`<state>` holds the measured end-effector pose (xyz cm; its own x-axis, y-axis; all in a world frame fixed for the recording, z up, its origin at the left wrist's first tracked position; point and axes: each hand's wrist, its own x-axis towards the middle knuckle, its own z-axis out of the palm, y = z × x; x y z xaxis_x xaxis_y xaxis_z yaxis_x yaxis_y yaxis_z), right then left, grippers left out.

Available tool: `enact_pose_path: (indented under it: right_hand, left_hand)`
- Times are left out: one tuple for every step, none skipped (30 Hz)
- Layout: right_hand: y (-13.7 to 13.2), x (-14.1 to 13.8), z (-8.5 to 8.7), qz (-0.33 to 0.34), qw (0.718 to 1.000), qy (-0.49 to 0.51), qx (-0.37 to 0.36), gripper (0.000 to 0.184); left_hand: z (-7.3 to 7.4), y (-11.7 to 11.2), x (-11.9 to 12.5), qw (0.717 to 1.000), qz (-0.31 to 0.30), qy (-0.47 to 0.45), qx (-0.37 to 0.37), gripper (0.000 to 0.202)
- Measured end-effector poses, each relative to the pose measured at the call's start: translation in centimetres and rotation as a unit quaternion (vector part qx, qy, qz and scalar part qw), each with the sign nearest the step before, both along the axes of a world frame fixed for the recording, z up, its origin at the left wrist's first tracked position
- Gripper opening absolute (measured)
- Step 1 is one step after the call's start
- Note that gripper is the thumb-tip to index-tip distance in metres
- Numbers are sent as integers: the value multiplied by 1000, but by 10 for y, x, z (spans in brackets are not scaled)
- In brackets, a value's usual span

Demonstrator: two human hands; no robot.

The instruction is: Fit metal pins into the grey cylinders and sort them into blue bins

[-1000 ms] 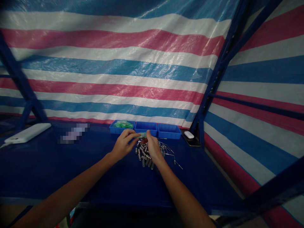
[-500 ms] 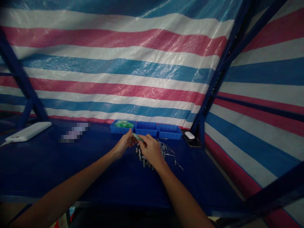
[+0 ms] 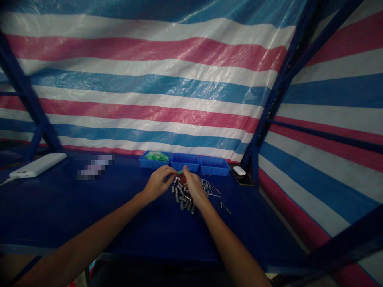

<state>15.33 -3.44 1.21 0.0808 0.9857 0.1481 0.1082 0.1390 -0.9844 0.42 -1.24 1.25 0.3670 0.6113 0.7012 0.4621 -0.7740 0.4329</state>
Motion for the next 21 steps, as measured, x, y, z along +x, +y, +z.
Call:
enact_pose_path:
  right_hand:
    - [1, 0, 0, -3, 1000, 20, -9, 50]
    - [1, 1, 0, -9, 1000, 23, 0, 47]
    - [2, 2, 0, -18, 1000, 4, 24, 44]
    - [2, 3, -1, -27, 997, -34, 57, 40]
    - [2, 4, -1, -36, 991, -89, 96, 35]
    - [2, 5, -2, -42, 978, -151, 140, 30]
    - [1, 6, -2, -45, 959, -215, 180, 27]
    - [0, 6, -2, -44, 938, -271, 213, 24]
    - [-1, 6, -2, -40, 918, -315, 237, 24]
    - [-2, 6, -2, -32, 903, -347, 252, 27]
    - [-3, 6, -2, -22, 892, -369, 261, 31]
    - [-4, 6, -2, -13, 884, -384, 266, 35]
    - [-4, 6, -2, -6, 879, -393, 269, 40]
    - [-4, 6, -2, 0, 876, -397, 273, 43]
    - [-4, 6, -3, 0, 876, -395, 277, 45]
    - [-4, 6, -3, -3, 878, -388, 280, 45]
    - [-3, 6, -3, -10, 882, -377, 281, 43]
    - [-2, 6, -4, -18, 888, -365, 280, 41]
    - [-1, 7, -5, -25, 894, -352, 276, 38]
    - [0, 8, -5, -31, 899, -342, 271, 36]
    - [1, 9, -6, -36, 904, -335, 264, 34]
  left_hand:
    - [0, -1, 1, 1000, -9, 12, 16, 17]
    - [0, -2, 1, 1000, -17, 17, 19, 18]
    - [0, -1, 2, 1000, -24, 13, 8, 18]
    - [0, -1, 2, 999, -32, 0, -19, 17]
    - [0, 1, 2, 997, -46, -21, -65, 18]
    - [1, 3, 2, 988, -64, -49, -131, 22]
    - [1, 5, 1, 971, -83, -79, -211, 29]
    - [2, 7, 0, 944, -101, -108, -296, 39]
    - [2, 9, -1, 911, -114, -134, -373, 48]
    - [2, 11, -2, 879, -118, -156, -435, 55]
    - [2, 12, -3, 854, -115, -174, -477, 57]
    - [2, 12, -3, 837, -108, -187, -502, 55]
    - [2, 12, -3, 828, -100, -196, -515, 51]
    - [1, 13, -3, 824, -92, -203, -521, 46]
    - [1, 14, -4, 823, -85, -207, -522, 42]
    - [2, 16, -4, 825, -79, -210, -518, 39]
    - [3, 19, -6, 832, -69, -215, -506, 37]
    - [5, 23, -9, 844, -50, -225, -484, 36]
    - [7, 30, -14, 860, -26, -235, -453, 35]
    - [11, 37, -19, 878, 12, -248, -409, 34]
    - [14, 45, -26, 895, 51, -263, -357, 32]
